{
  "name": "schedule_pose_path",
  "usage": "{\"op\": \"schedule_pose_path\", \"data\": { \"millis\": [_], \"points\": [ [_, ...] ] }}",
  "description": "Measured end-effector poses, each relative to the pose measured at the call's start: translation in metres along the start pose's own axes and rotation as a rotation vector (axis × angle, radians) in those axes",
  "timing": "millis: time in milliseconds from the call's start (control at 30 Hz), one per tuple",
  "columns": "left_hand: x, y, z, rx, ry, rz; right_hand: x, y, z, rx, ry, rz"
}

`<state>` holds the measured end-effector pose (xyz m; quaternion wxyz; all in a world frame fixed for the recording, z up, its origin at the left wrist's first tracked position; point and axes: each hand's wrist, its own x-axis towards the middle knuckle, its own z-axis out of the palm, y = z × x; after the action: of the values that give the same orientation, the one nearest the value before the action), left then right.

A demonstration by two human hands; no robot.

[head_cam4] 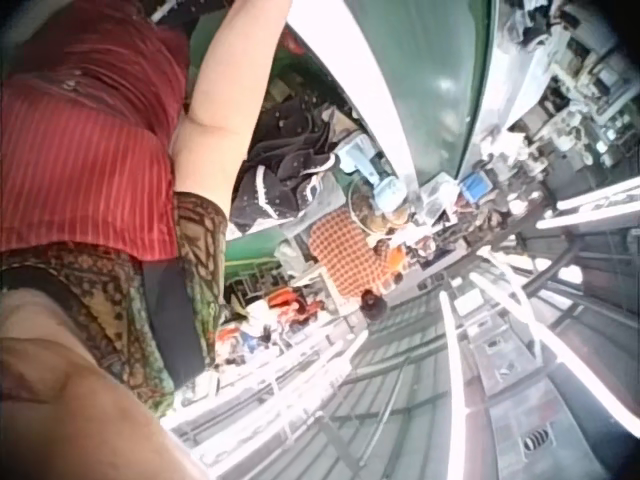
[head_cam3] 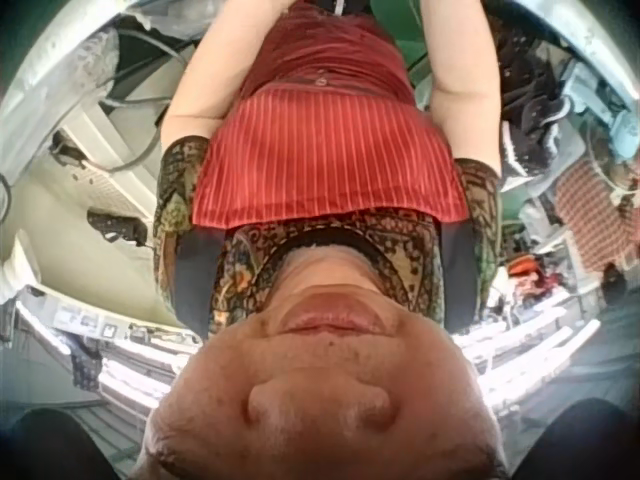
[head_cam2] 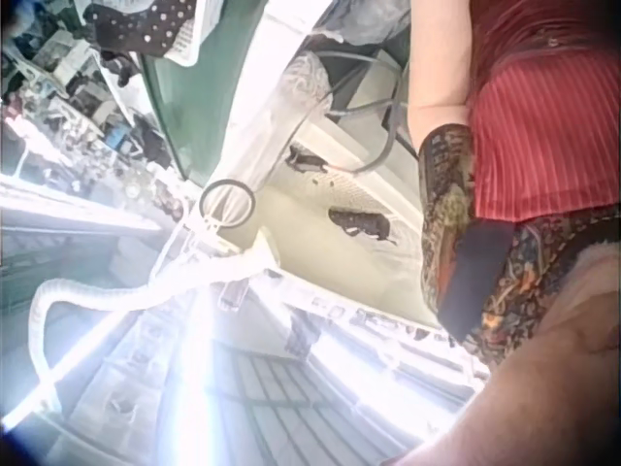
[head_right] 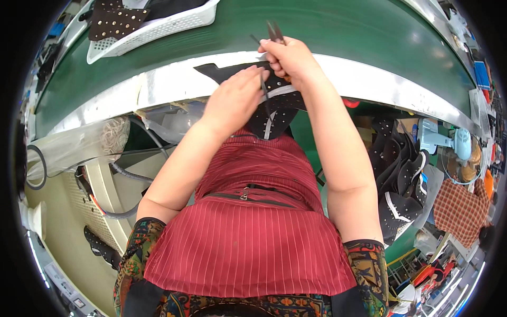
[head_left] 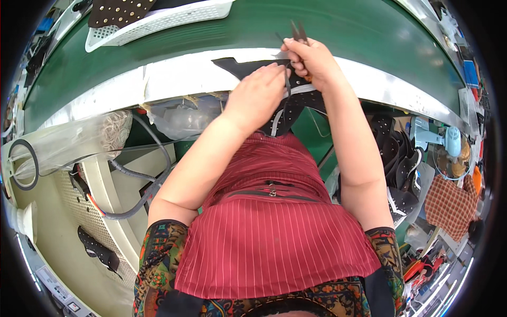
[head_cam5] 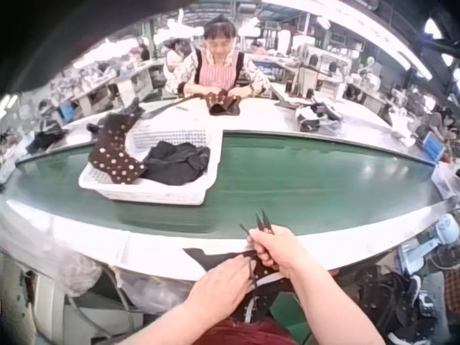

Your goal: The person uses scissors to trim excess fabric from the edges of a black studded garment. They then use a heat gun to apply heat to the surface of the garment, likely to set the studs or finish the material.

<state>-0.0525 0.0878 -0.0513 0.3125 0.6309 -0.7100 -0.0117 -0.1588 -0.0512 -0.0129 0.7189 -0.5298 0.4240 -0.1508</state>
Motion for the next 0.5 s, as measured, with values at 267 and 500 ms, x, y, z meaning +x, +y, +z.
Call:
{"op": "schedule_pose_path", "data": {
  "millis": [267, 500],
  "points": [
    [-0.044, -0.033, -0.031, 0.225, 0.116, -0.135, 0.000, 0.000, 0.016, -0.329, 0.002, -0.027],
    [-0.044, -0.029, -0.024, 0.250, 0.151, -0.161, 0.007, -0.007, 0.047, -0.770, -0.221, -0.197]
  ]
}}
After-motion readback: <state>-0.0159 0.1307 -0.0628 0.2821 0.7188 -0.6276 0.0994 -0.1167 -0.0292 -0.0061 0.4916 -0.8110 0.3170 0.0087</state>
